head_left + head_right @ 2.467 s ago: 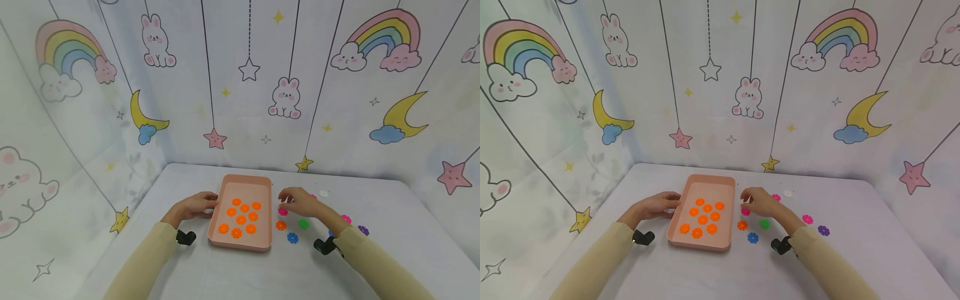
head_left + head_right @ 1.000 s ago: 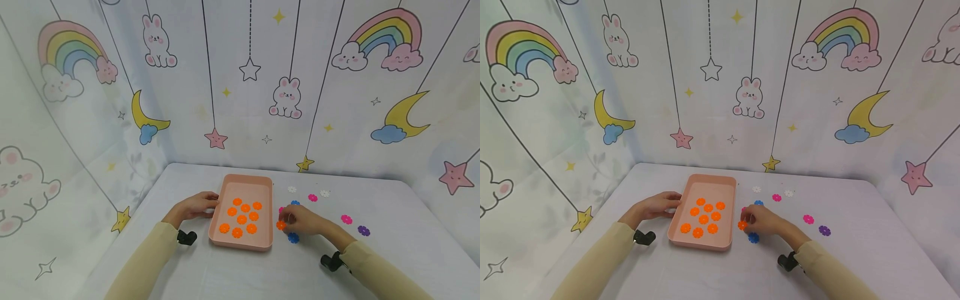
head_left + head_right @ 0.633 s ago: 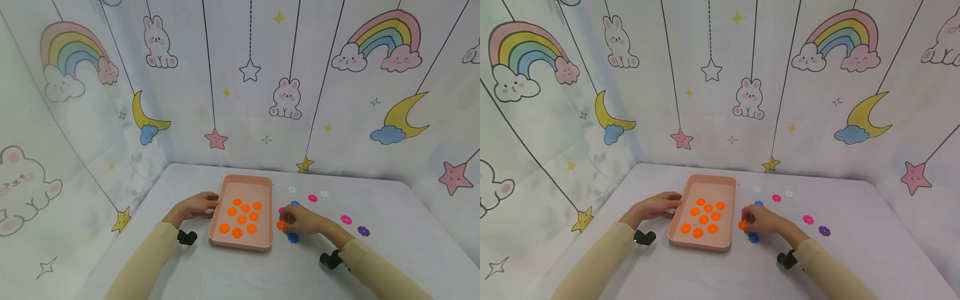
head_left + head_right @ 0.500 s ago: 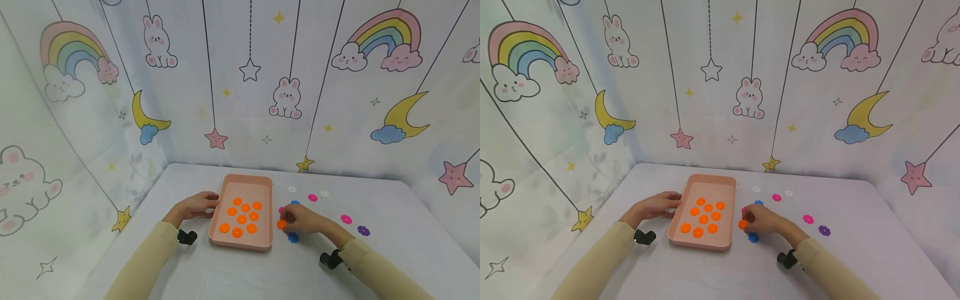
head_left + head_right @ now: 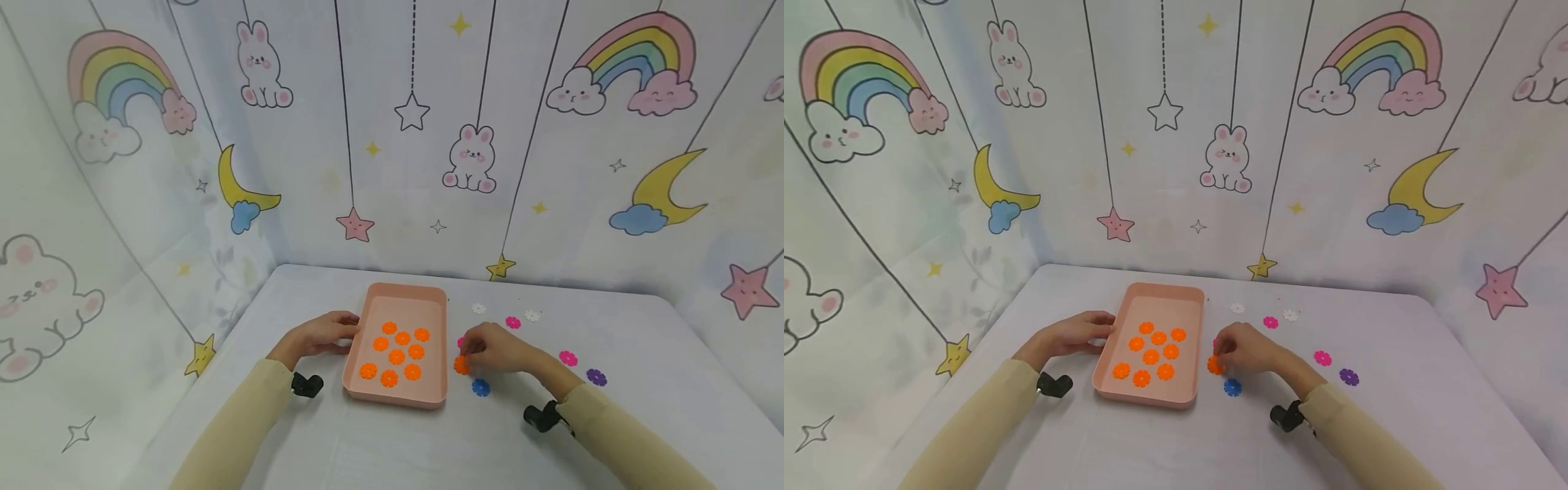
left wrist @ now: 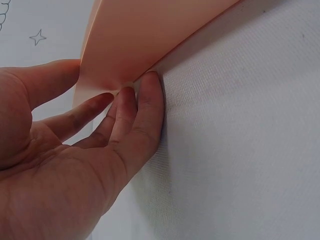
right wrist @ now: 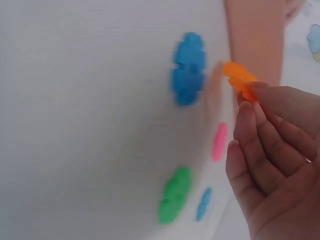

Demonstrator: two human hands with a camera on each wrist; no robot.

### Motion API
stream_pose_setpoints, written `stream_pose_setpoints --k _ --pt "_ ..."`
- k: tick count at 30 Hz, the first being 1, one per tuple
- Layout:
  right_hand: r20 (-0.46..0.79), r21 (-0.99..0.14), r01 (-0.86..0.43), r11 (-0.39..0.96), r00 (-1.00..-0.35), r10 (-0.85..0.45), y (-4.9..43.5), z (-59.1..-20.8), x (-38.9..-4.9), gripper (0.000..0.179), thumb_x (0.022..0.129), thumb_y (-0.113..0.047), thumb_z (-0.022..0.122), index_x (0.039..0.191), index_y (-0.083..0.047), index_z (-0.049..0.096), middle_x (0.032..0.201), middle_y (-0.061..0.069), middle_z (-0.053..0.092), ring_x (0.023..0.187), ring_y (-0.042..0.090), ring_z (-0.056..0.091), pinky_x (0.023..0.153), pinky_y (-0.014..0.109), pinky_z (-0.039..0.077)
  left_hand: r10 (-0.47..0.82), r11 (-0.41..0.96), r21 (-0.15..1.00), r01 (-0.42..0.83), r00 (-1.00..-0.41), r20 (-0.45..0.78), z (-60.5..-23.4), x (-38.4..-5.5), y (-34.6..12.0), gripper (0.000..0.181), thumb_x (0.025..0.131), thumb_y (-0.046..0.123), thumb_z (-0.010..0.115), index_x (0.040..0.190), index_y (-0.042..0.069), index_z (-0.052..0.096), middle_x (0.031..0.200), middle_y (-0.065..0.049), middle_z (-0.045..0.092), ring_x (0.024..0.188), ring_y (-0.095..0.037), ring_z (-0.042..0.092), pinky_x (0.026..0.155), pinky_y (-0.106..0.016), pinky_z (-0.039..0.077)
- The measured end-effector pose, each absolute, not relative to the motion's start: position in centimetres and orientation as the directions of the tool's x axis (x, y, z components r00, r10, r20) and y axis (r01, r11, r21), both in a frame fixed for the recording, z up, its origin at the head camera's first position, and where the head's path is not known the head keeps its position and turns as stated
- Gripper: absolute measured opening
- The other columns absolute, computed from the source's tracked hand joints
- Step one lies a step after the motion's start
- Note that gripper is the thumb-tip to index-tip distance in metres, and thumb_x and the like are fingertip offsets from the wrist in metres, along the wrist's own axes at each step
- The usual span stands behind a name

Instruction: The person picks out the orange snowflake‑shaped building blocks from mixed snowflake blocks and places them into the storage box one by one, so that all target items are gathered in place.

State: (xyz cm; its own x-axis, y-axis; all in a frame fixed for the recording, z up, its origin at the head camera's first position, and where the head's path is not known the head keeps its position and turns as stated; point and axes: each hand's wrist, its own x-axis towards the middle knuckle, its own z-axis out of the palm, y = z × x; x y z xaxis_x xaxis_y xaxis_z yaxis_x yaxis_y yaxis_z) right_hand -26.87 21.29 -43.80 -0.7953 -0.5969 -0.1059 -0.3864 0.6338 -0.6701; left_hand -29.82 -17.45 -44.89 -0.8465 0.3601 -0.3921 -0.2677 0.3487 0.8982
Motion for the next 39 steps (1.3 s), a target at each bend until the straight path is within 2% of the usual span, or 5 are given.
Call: stream_pose_setpoints --k 6,14,18,26,39 --pt "-0.058 -0.684 -0.433 0.587 -0.770 -0.635 20.1 -40.7 -28.1 0.005 0.093 -0.010 0.075 0.097 -0.007 0.073 0.089 -0.001 0.072 0.081 0.016 0.067 0.076 0.024 0.059 0.377 0.338 0.902 -0.270 -0.839 -0.393 -44.9 -30.0 -17.5 0.049 0.106 0.016 0.057 0.148 -0.003 0.044 0.149 -0.021 0.047 0.114 -0.027 0.061 0.098 -0.044 0.057" --pt "-0.003 -0.712 -0.445 0.542 -0.771 -0.637 16.6 -38.6 -30.4 0.006 0.094 -0.009 0.074 0.097 -0.005 0.073 0.090 0.004 0.074 0.087 0.030 0.071 0.080 0.032 0.062 0.366 0.341 0.898 -0.278 -0.841 -0.399 -44.8 -29.8 -17.7 0.047 0.105 0.016 0.058 0.147 -0.001 0.046 0.146 -0.019 0.050 0.114 -0.027 0.062 0.097 -0.043 0.057" --pt "-0.002 -0.730 -0.412 0.545 -0.796 -0.605 15.1 -39.2 -32.0 0.007 0.094 -0.009 0.074 0.098 -0.004 0.074 0.091 0.004 0.074 0.088 0.032 0.069 0.080 0.036 0.061 0.356 0.340 0.897 -0.281 -0.845 -0.399 -44.8 -29.9 -17.6 0.047 0.105 0.016 0.059 0.147 -0.001 0.046 0.146 -0.019 0.051 0.113 -0.027 0.062 0.097 -0.043 0.057" --pt "-0.016 -0.706 -0.384 0.595 -0.831 -0.555 12.8 -42.0 -34.6 0.007 0.092 -0.005 0.074 0.098 -0.003 0.075 0.093 0.003 0.073 0.087 0.018 0.068 0.086 0.034 0.059 0.338 0.345 0.893 -0.288 -0.850 -0.405 -44.7 -29.8 -17.5 0.048 0.105 0.017 0.058 0.148 -0.001 0.045 0.148 -0.018 0.049 0.112 -0.026 0.062 0.096 -0.043 0.057" --pt "-0.001 -0.624 -0.394 0.675 -0.863 -0.505 11.3 -44.9 -35.8 0.010 0.090 -0.008 0.077 0.098 -0.008 0.072 0.093 0.000 0.070 0.087 0.017 0.063 0.087 0.034 0.058 0.352 0.334 0.899 -0.285 -0.847 -0.399 -45.1 -30.1 -17.8 0.049 0.105 0.016 0.059 0.148 -0.002 0.045 0.148 -0.019 0.050 0.112 -0.026 0.062 0.096 -0.043 0.058"
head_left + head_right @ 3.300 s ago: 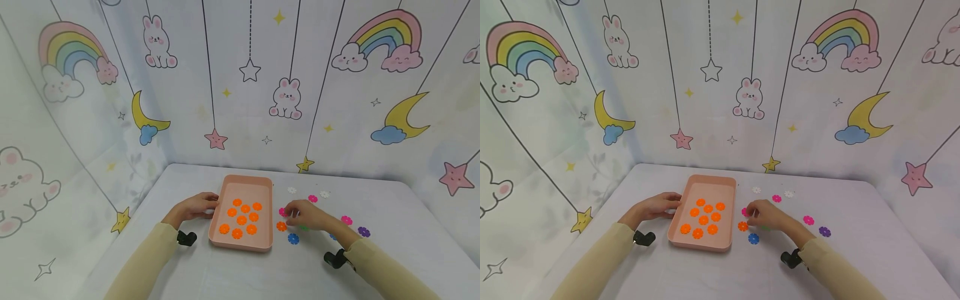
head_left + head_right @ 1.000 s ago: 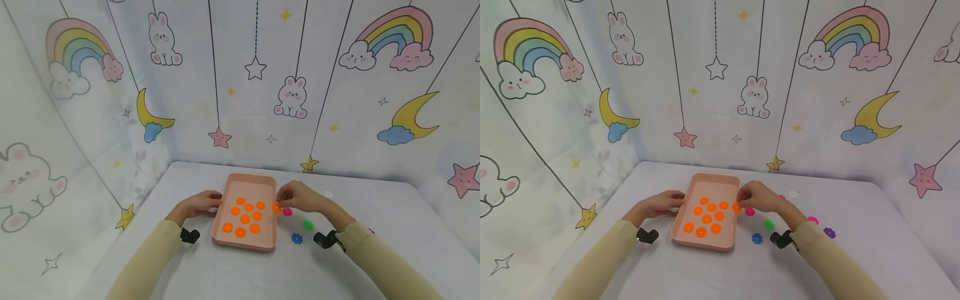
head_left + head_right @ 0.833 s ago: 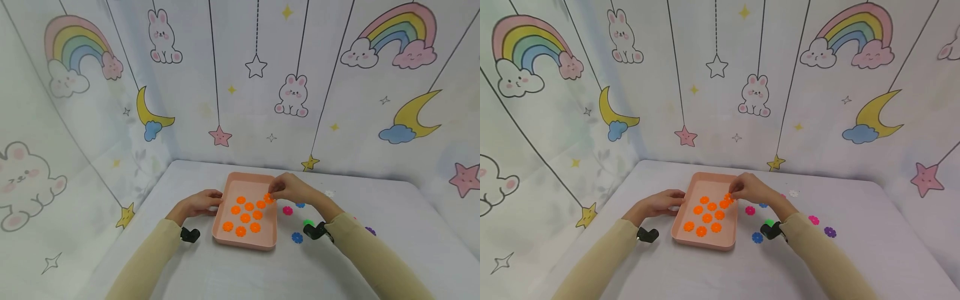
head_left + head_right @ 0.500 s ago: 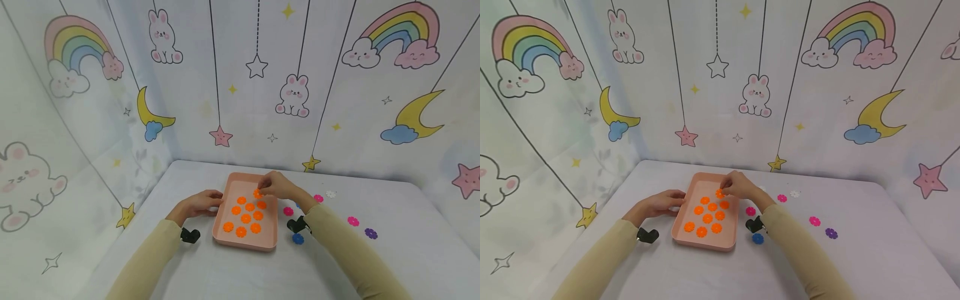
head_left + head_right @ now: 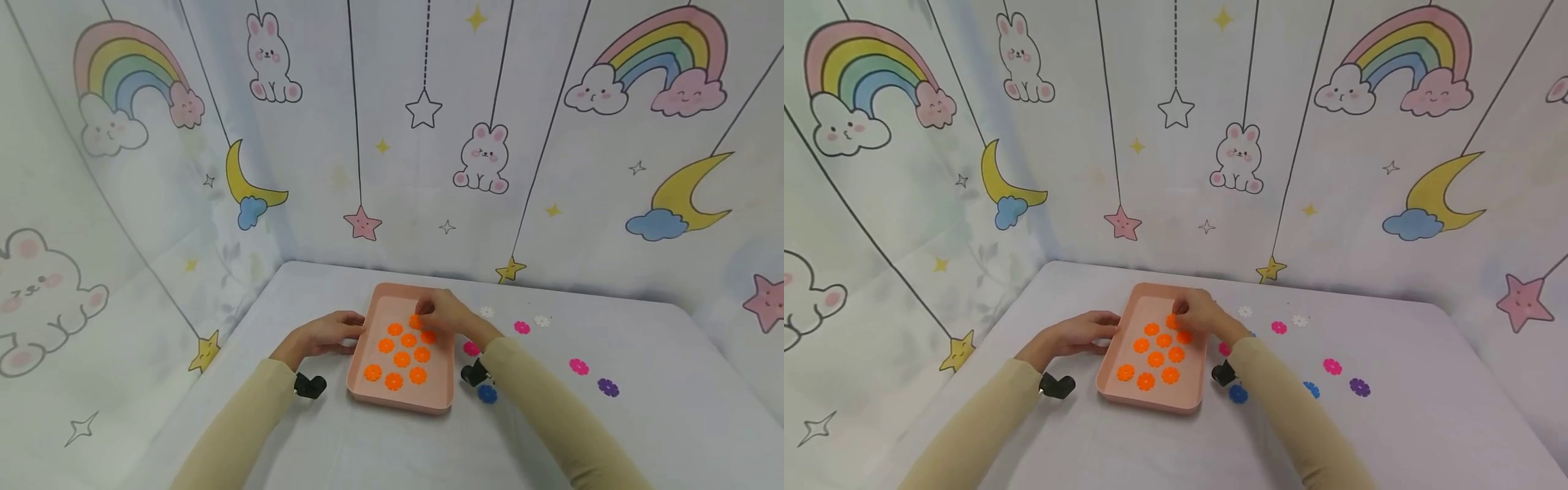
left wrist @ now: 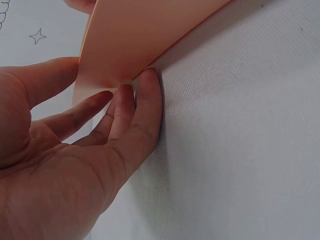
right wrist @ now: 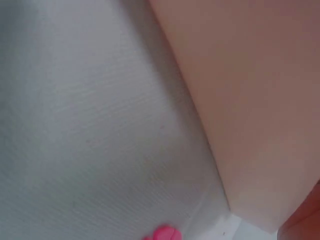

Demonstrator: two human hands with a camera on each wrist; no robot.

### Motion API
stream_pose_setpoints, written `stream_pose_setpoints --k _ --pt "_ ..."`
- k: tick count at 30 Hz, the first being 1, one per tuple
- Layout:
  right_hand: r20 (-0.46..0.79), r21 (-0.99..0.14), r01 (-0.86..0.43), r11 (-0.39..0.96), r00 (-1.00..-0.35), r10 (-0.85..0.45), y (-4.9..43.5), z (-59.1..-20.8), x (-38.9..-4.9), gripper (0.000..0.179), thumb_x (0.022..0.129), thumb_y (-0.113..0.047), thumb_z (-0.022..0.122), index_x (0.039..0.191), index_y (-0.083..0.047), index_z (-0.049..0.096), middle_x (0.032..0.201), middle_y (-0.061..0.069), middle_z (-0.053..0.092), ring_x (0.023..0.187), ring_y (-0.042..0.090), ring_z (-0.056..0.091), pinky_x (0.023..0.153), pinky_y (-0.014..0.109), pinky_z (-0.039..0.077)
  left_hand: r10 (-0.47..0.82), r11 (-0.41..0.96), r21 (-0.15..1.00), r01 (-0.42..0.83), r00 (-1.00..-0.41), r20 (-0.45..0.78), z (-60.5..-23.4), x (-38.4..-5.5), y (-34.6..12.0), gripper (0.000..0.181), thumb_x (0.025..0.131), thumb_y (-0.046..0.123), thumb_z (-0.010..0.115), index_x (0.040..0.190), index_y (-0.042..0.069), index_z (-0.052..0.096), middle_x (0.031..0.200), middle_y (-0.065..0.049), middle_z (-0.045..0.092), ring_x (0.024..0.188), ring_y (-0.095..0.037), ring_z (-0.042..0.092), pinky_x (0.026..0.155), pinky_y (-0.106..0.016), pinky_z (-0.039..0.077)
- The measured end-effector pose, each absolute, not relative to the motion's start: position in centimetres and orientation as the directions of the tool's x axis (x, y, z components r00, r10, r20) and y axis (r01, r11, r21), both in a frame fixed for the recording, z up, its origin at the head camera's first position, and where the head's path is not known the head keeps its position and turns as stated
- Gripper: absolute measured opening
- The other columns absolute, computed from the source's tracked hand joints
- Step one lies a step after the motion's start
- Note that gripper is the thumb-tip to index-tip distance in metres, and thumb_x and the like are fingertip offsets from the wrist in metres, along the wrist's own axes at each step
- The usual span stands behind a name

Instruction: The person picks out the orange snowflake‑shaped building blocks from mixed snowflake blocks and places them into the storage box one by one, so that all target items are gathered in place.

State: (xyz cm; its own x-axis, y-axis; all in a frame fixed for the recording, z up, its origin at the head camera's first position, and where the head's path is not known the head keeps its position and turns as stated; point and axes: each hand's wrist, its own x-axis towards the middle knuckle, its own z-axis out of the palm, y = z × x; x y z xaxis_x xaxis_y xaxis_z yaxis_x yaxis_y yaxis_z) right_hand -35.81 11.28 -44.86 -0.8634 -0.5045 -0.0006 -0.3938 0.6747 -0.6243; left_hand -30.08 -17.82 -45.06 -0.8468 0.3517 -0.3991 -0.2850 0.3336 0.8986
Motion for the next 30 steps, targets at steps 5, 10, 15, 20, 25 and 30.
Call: stream_pose_setpoints --k 5,10,15,20,25,30 --pt "0.002 -0.574 -0.404 0.712 -0.871 -0.492 10.9 -45.2 -36.0 0.013 0.087 -0.010 0.080 0.096 -0.011 0.072 0.092 -0.002 0.068 0.087 0.016 0.062 0.084 0.032 0.057 0.344 0.337 0.895 -0.290 -0.847 -0.404 -45.0 -30.1 -17.6 0.048 0.105 0.016 0.058 0.148 -0.001 0.045 0.147 -0.018 0.050 0.112 -0.027 0.062 0.096 -0.043 0.058" --pt "0.006 -0.502 -0.420 0.756 -0.876 -0.482 10.8 -45.4 -36.0 0.015 0.087 -0.015 0.082 0.098 -0.012 0.073 0.093 -0.003 0.068 0.084 0.015 0.061 0.079 0.029 0.056 0.353 0.345 0.891 -0.293 -0.840 -0.413 -44.9 -30.1 -17.5 0.049 0.106 0.017 0.057 0.149 -0.001 0.043 0.149 -0.020 0.048 0.115 -0.028 0.061 0.097 -0.044 0.057" --pt "-0.003 -0.526 -0.416 0.742 -0.872 -0.490 11.3 -44.7 -35.7 0.019 0.092 -0.014 0.076 0.108 -0.007 0.070 0.101 0.003 0.067 0.090 0.019 0.060 0.082 0.032 0.056 0.353 0.341 0.892 -0.296 -0.840 -0.413 -44.8 -30.3 -17.5 0.050 0.106 0.017 0.058 0.150 -0.001 0.043 0.149 -0.020 0.047 0.115 -0.028 0.061 0.098 -0.044 0.057" --pt "0.057 -0.570 -0.471 0.673 -0.840 -0.540 13.0 -42.9 -35.0 0.024 0.096 -0.011 0.071 0.117 0.001 0.068 0.107 0.008 0.067 0.097 0.023 0.061 0.089 0.039 0.057 0.355 0.346 0.900 -0.265 -0.851 -0.387 -44.8 -30.5 -17.4 0.048 0.106 0.017 0.057 0.148 -0.002 0.044 0.147 -0.021 0.049 0.114 -0.028 0.062 0.097 -0.045 0.057" --pt "0.168 -0.549 -0.558 0.622 -0.803 -0.573 16.5 -40.3 -33.0 0.023 0.096 -0.007 0.070 0.118 -0.001 0.069 0.112 0.009 0.069 0.102 0.027 0.063 0.094 0.045 0.057 0.359 0.399 0.898 -0.187 -0.869 -0.340 -45.4 -30.4 -17.3 0.044 0.107 0.018 0.054 0.146 -0.001 0.048 0.143 -0.018 0.053 0.112 -0.026 0.062 0.096 -0.044 0.057" --pt "0.268 -0.485 -0.606 0.631 -0.790 -0.552 22.5 -37.8 -30.2 0.023 0.097 -0.003 0.068 0.119 -0.007 0.069 0.116 0.004 0.069 0.107 0.028 0.065 0.093 0.049 0.057 0.316 0.575 0.817 -0.039 -0.911 -0.265 -44.6 -29.3 -18.0 0.040 0.108 0.023 0.052 0.143 0.005 0.054 0.141 -0.013 0.054 0.111 -0.025 0.061 0.094 -0.040 0.058"
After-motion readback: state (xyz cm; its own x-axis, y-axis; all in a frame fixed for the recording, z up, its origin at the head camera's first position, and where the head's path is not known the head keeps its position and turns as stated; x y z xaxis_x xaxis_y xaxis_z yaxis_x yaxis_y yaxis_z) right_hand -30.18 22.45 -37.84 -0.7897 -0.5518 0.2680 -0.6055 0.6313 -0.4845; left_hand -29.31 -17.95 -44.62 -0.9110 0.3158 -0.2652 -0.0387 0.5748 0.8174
